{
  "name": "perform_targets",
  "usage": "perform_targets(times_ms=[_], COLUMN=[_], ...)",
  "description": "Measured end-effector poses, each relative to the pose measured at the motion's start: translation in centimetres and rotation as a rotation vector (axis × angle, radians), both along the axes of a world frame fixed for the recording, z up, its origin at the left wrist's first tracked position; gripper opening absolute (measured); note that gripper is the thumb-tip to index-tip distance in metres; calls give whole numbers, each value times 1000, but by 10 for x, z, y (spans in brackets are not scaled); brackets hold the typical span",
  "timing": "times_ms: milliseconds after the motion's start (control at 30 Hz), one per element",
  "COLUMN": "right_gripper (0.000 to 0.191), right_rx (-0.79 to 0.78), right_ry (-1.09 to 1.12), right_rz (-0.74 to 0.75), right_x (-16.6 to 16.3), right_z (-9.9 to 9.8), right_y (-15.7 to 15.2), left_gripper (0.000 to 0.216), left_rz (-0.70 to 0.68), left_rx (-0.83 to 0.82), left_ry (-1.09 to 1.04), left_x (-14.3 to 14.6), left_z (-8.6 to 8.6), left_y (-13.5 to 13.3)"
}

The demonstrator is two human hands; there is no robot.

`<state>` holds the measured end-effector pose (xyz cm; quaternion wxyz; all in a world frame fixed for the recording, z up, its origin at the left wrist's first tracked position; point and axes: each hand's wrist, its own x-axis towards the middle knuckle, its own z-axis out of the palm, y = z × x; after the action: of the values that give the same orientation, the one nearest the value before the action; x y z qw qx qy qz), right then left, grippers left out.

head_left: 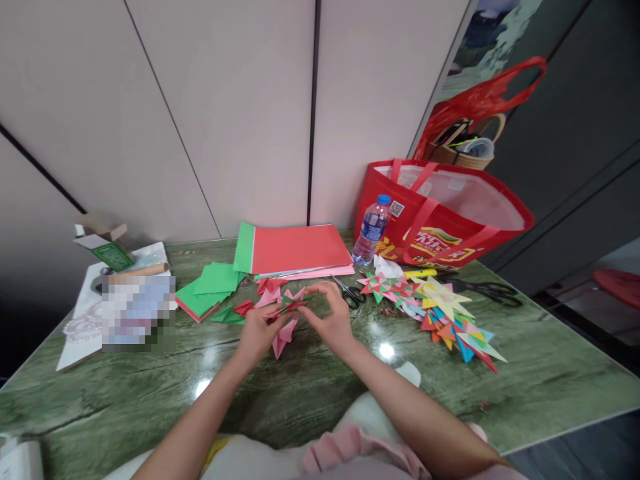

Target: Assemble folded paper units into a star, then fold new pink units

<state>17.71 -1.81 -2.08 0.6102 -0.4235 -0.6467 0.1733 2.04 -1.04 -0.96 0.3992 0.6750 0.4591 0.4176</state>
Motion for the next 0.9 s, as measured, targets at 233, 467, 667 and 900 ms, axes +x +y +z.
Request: perform_targets(times_ms=[233,467,667,900], right_gripper=[17,7,9,7], right_rx=[73,142,153,111], right_ry=[-106,-175,-252,-271], right_rz=[68,84,51,73], right_x=[-1,-1,-1,-2], right_z=[0,3,-2,-6], right_y=[-2,-2,1,3], left_gripper=[28,26,24,17], left_rz=[-9,-11,19,27], left_rx=[79,90,94,124], left_ry=[107,90,119,141], left_x=[-4,-3,-3,-3], left_z=[-9,-4,-5,-5], left_y=[1,0,1,0])
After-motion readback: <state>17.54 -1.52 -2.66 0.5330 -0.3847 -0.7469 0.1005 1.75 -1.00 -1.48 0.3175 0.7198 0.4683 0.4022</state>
